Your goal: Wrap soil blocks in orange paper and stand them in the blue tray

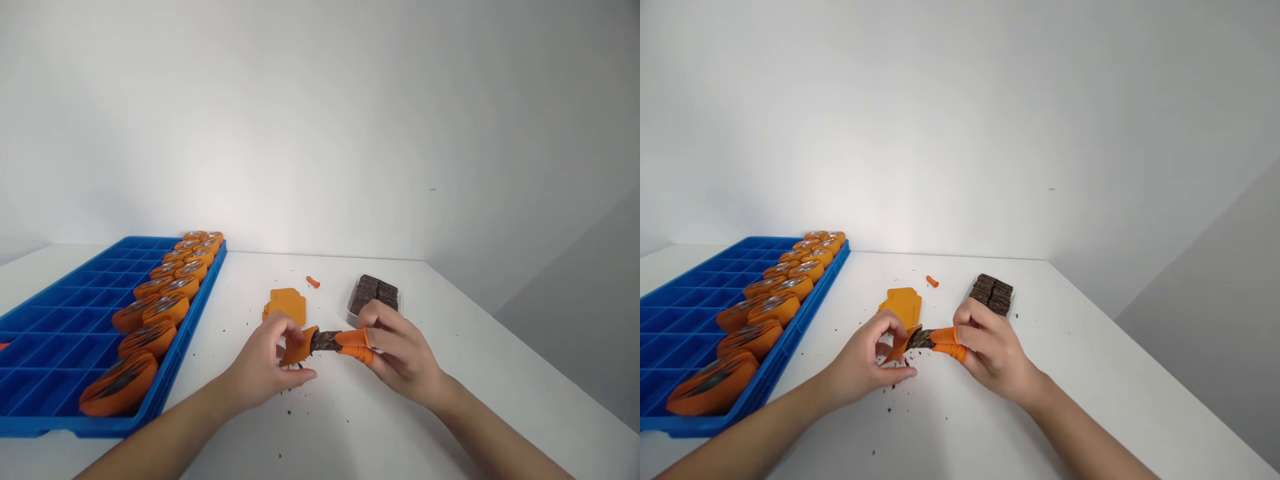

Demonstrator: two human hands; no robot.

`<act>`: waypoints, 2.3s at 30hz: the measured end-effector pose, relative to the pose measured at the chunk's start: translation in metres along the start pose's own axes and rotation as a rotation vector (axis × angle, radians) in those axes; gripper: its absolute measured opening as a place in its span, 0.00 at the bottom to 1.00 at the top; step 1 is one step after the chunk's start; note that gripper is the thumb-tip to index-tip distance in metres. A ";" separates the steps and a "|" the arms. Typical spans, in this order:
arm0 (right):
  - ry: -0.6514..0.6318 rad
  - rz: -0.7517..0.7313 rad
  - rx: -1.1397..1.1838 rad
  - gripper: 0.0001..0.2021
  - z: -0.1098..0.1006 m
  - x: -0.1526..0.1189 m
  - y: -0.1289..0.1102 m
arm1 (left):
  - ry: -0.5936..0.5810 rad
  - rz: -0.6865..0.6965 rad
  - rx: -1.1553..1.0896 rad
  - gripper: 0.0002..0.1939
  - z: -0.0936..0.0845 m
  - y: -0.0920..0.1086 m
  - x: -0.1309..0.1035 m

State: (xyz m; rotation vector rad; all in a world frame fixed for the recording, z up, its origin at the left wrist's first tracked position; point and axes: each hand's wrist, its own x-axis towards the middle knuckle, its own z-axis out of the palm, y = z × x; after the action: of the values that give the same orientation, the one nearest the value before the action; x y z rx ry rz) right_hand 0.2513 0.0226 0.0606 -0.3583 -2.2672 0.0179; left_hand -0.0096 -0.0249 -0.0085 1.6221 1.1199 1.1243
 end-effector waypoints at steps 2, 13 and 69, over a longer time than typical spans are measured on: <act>-0.001 0.006 0.014 0.07 0.000 0.001 -0.001 | 0.008 0.010 0.030 0.23 -0.001 0.002 0.000; -0.002 -0.021 0.050 0.09 0.000 -0.001 -0.001 | -0.049 0.095 0.179 0.20 -0.003 0.007 -0.001; 0.102 0.497 0.298 0.13 0.027 -0.002 -0.008 | -0.043 0.118 0.251 0.08 -0.005 0.018 -0.004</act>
State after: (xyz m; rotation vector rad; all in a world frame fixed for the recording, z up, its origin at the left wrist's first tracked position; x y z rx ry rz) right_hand 0.2305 0.0166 0.0421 -0.7316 -1.9842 0.5734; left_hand -0.0111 -0.0321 0.0090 1.9186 1.1880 1.0504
